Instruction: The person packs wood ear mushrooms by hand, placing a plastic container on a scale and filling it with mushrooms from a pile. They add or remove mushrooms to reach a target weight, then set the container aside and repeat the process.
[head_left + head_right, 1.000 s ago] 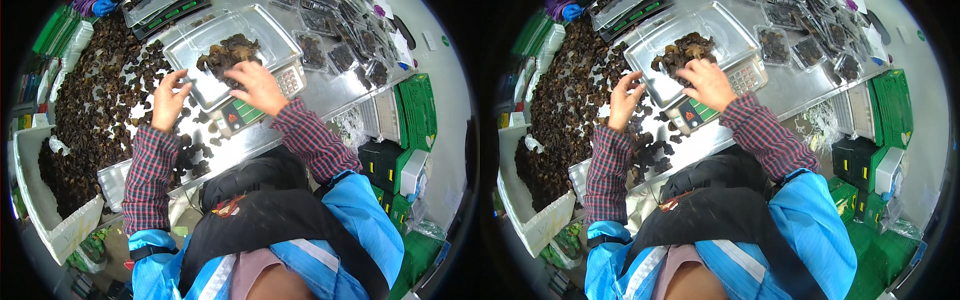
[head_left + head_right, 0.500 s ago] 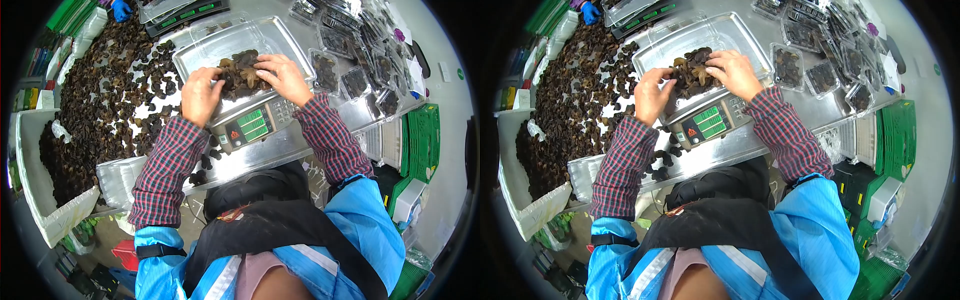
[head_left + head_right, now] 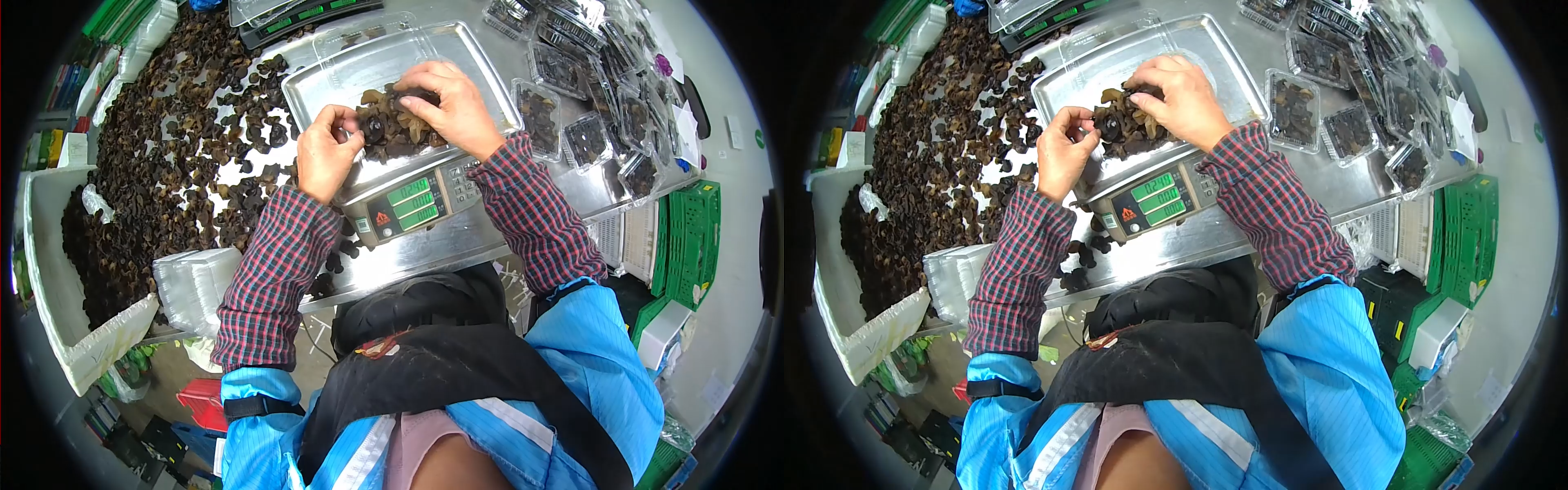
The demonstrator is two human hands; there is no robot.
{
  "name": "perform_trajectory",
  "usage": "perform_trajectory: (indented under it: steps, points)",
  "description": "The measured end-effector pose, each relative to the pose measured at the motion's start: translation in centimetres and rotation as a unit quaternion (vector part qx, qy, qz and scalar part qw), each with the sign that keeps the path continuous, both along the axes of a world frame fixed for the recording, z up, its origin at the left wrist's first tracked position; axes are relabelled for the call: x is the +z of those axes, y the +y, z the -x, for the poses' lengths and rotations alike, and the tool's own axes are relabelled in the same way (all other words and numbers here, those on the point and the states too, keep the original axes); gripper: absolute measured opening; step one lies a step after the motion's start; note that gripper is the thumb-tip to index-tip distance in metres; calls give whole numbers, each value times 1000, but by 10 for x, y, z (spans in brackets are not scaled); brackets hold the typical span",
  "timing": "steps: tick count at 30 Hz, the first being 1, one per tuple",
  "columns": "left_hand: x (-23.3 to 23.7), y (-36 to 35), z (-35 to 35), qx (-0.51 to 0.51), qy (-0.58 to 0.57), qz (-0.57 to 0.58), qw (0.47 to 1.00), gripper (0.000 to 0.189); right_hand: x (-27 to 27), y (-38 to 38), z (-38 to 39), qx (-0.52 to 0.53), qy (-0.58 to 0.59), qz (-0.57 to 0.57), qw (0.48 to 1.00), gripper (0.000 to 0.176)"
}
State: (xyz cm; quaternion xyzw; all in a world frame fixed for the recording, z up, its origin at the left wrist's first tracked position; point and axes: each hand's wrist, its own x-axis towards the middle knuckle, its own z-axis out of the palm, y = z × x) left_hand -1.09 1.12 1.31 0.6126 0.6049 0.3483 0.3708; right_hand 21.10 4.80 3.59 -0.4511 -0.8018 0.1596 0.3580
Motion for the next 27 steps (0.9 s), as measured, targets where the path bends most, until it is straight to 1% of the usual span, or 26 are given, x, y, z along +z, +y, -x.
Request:
perform_trajectory:
  steps: [2,3,4,5,6,7,8,9,10,12,13,14,16,17,18,20,22,24,27]
  points:
    - [3,-1,1,3,14,-23,1000,27,3,-1,-5,21,-10,-1,1000,16]
    - [6,-2,3,-18,62,-31,997,31,6,-3,-14,10,-21,10,1000,14]
    - [7,-3,4,-43,99,-57,993,33,10,-7,-24,-14,-18,59,998,14]
    - [4,-5,5,-55,100,-68,991,34,22,-14,-30,-48,-85,145,985,19]
    - [3,-7,5,-65,103,-79,989,34,33,-20,-31,-80,-150,228,959,24]
    - [3,-10,4,-65,100,-78,990,34,29,-26,-31,-74,-211,212,951,28]
    - [5,-13,1,-57,127,-90,986,34,18,-31,-32,-68,-269,193,941,33]
    - [7,-15,0,-50,155,-104,981,33,5,-38,-25,-92,-280,103,950,38]
    - [7,-14,1,-53,155,-106,981,33,-1,-37,-22,-95,-280,102,950,38]
    - [5,-15,7,-55,153,-71,984,34,0,-37,-5,-119,-354,145,916,37]
    - [6,-14,12,-65,144,-55,986,35,-4,-33,-5,-115,-367,142,912,34]
    - [7,-15,15,-67,145,-56,986,35,-3,-29,-7,-118,-365,142,912,34]
    - [9,-17,20,-40,116,-72,990,37,3,-25,-17,-87,-330,211,916,27]
    - [10,-19,22,-38,106,-74,991,36,2,-26,-24,-99,-277,207,933,24]
    - [12,-21,25,-36,103,-74,991,36,-1,-27,-29,-98,-280,205,933,24]
    - [15,-27,31,-41,76,-79,993,33,-2,-30,-31,-137,-305,132,933,33]
    - [14,-31,36,-46,65,-88,993,30,2,-33,-18,-151,-312,138,928,32]
    - [12,-34,39,-62,50,-67,995,29,2,-33,-5,-144,-420,103,890,32]
    - [14,-40,44,-66,37,-72,995,27,-8,-29,-2,-146,-426,78,889,28]
